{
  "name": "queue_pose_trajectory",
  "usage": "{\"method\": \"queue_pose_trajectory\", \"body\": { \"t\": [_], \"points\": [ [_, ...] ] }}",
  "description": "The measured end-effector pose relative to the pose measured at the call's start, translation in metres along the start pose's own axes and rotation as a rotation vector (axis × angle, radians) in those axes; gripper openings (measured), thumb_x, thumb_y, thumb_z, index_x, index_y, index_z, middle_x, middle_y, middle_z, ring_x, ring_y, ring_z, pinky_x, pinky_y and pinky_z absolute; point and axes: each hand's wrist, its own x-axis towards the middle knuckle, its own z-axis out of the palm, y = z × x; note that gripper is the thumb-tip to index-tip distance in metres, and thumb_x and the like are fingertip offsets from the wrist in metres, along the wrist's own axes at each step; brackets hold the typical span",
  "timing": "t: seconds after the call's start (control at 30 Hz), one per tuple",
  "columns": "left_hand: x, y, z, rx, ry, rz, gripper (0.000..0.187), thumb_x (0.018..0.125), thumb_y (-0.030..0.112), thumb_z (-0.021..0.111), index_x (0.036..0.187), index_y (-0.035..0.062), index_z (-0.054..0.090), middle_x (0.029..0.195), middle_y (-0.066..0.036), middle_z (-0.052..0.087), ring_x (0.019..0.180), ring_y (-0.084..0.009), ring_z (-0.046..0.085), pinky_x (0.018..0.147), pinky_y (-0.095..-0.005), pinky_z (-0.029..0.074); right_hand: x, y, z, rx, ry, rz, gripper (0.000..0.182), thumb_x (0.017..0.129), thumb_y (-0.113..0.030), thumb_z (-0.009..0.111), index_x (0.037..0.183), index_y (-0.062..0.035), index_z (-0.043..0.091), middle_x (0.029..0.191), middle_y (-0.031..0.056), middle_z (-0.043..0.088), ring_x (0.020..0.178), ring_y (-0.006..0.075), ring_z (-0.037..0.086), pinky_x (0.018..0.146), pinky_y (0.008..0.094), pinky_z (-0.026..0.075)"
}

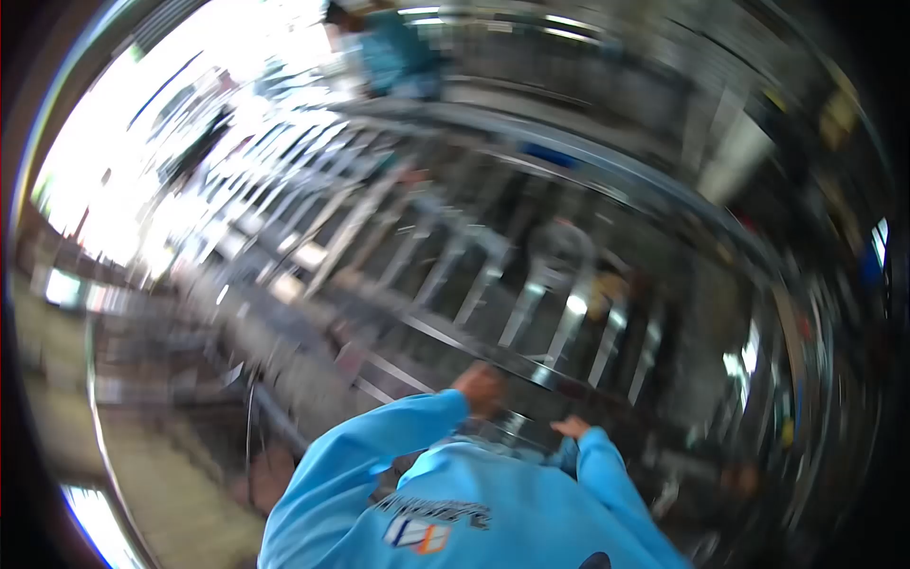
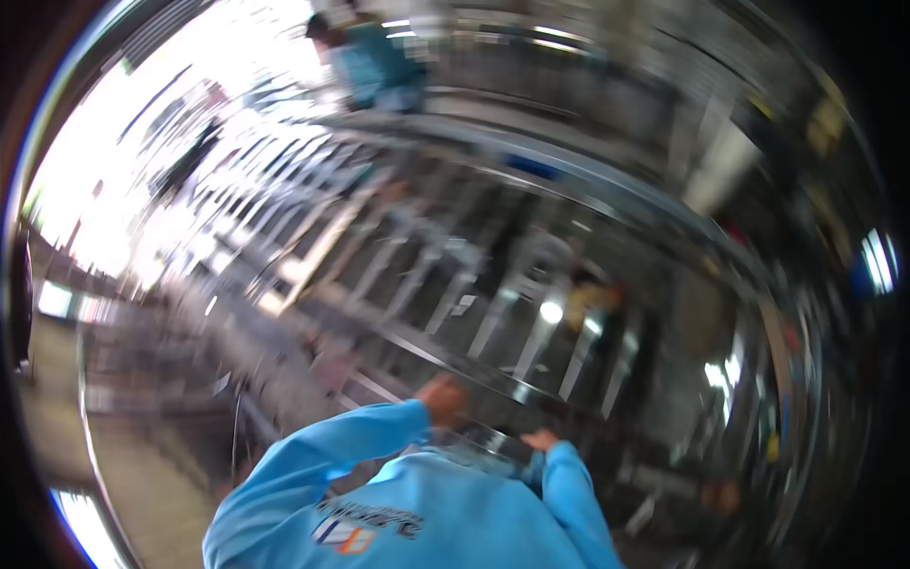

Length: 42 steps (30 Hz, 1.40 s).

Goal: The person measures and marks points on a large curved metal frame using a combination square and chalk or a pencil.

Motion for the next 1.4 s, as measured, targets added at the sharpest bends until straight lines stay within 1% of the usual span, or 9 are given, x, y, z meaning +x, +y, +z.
{"method": "queue_pose_trajectory", "body": {
  "t": [0.1, 0.17, 0.23, 0.27, 0.3, 0.43, 0.63, 0.67, 1.4],
  "points": [
    [-0.051, -0.066, -0.038, -0.185, -0.182, -0.533, 0.029, 0.089, 0.033, 0.054, 0.09, 0.0106, 0.072, 0.1, -0.01, 0.069, 0.094, -0.0269, 0.065, 0.083, -0.041, 0.049, 0.043, 0.053, 0.056, 0.162, 0.198, -0.006, 0.071, 0.08, -0.065, 0.056, 0.093, 0.0032, 0.072, 0.096, 0.0239, 0.069, 0.093, 0.0378, 0.066, 0.085, 0.0438, 0.051],
    [-0.091, -0.15, -0.047, 0.168, -0.391, -0.366, 0.03, 0.091, 0.028, 0.048, 0.099, 0.0092, 0.07, 0.103, -0.011, 0.069, 0.096, -0.0305, 0.064, 0.089, -0.043, 0.047, 0.125, 0.049, 0.077, -0.22, 0.131, -0.06, 0.056, 0.088, -0.053, 0.046, 0.112, -0.0078, 0.068, 0.11, 0.0194, 0.066, 0.106, 0.0382, 0.061, 0.091, 0.0494, 0.047],
    [-0.146, -0.235, -0.029, -0.259, 0.381, -0.043, 0.047, 0.086, 0.049, 0.054, 0.102, 0.0075, 0.071, 0.1, -0.011, 0.07, 0.094, -0.0287, 0.067, 0.083, -0.0423, 0.053, 0.238, 0.067, 0.101, -0.185, 0.371, -0.322, 0.036, 0.093, -0.033, 0.046, 0.1, -0.0089, 0.071, 0.111, 0.0167, 0.066, 0.106, 0.0315, 0.061, 0.09, 0.0448, 0.047],
    [-0.209, -0.301, 0.044, -0.02, 0.121, -0.542, 0.035, 0.096, 0.029, 0.043, 0.114, 0.0081, 0.064, 0.11, -0.017, 0.067, 0.099, -0.0327, 0.064, 0.09, -0.0441, 0.048, 0.229, 0.068, 0.1, -0.222, 0.275, -0.235, 0.041, 0.089, -0.036, 0.046, 0.105, -0.0068, 0.07, 0.114, 0.019, 0.064, 0.108, 0.0324, 0.06, 0.092, 0.0449, 0.046],
    [-0.197, -0.29, 0.008, -0.16, -0.125, -1.276, 0.064, 0.084, 0.061, 0.053, 0.103, 0.0021, 0.069, 0.102, -0.022, 0.068, 0.099, -0.0376, 0.064, 0.086, -0.0468, 0.05, 0.218, 0.065, 0.096, -0.273, 0.164, -0.172, 0.047, 0.086, -0.039, 0.046, 0.11, -0.0047, 0.068, 0.117, 0.0213, 0.063, 0.11, 0.0333, 0.059, 0.095, 0.0451, 0.045],
    [-0.136, -0.262, 0.013, 0.028, -0.347, -0.663, 0.057, 0.088, 0.057, 0.051, 0.111, 0.0077, 0.066, 0.101, -0.024, 0.067, 0.094, -0.0413, 0.064, 0.086, -0.0502, 0.05, 0.229, 0.052, 0.09, -0.301, 0.264, -0.302, 0.045, 0.086, -0.036, 0.047, 0.109, -0.0039, 0.069, 0.114, 0.0196, 0.065, 0.11, 0.0318, 0.06, 0.094, 0.0438, 0.045],
    [-0.036, -0.117, 0.093, -0.491, -0.166, -0.43, 0.047, 0.088, 0.048, 0.054, 0.115, 0.0108, 0.065, 0.101, -0.02, 0.068, 0.1, -0.0378, 0.064, 0.084, -0.0465, 0.05, 0.201, 0.05, 0.074, -0.195, 0.344, -0.262, 0.042, 0.085, -0.034, 0.049, 0.109, -0.0056, 0.069, 0.114, 0.0171, 0.066, 0.109, 0.0309, 0.06, 0.092, 0.0431, 0.045],
    [-0.013, -0.076, 0.051, -0.141, -0.676, -0.351, 0.044, 0.091, 0.039, 0.046, 0.125, 0.0155, 0.059, 0.11, -0.025, 0.065, 0.104, -0.0421, 0.061, 0.088, -0.0484, 0.048, 0.198, 0.051, 0.068, -0.169, 0.348, -0.249, 0.042, 0.085, -0.034, 0.049, 0.108, -0.0058, 0.069, 0.114, 0.0166, 0.066, 0.108, 0.0308, 0.06, 0.091, 0.043, 0.045],
    [0.013, -0.064, 0.078, -0.509, -0.823, -0.481, 0.07, 0.096, 0.058, 0.021, 0.14, 0.0083, 0.045, 0.143, -0.023, 0.041, 0.136, -0.0388, 0.035, 0.113, -0.0428, 0.027, 0.012, -0.003, 0.011, -0.029, 0.191, -0.014, 0.044, 0.082, -0.035, 0.058, 0.116, -0.007, 0.065, 0.121, 0.0138, 0.063, 0.112, 0.032, 0.057, 0.094, 0.0426, 0.044]
  ]
}}
